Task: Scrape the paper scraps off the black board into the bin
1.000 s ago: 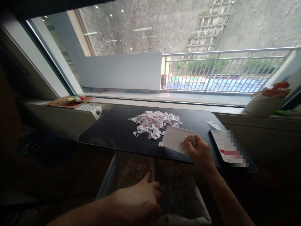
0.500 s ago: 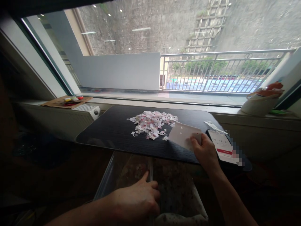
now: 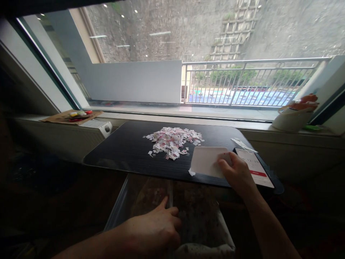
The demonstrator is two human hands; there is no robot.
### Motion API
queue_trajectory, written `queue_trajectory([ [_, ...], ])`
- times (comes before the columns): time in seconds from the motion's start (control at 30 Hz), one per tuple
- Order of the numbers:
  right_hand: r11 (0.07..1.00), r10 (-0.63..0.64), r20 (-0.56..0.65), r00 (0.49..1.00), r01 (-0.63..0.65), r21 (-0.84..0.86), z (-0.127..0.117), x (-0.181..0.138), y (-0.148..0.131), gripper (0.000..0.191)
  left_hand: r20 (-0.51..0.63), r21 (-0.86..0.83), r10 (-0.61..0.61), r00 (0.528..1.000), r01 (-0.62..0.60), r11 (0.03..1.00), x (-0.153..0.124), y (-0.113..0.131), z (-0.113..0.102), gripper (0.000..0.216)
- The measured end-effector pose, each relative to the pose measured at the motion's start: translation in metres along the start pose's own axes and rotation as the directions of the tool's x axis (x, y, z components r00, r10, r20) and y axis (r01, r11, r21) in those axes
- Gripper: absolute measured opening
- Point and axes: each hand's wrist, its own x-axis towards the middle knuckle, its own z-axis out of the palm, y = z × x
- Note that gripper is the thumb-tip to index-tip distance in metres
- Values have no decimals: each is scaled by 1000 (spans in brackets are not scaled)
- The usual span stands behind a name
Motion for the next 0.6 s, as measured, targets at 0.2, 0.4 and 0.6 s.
queue_trajectory([
  [0.2, 994, 58, -9, 998, -59, -94, 14, 25, 16, 29, -47, -32, 0, 999, -1, 999, -2, 0, 1, 15],
  [0.4, 947, -34, 12, 999, 36, -318, 16, 18, 21, 52, -38, 2, 0, 999, 0, 1000, -2, 2, -2, 13],
  [0.6, 894, -287, 621, 730, 437, -101, 29, -3, -19, 32, -23, 4, -5, 1000, 5, 1000, -3, 2, -6, 10],
])
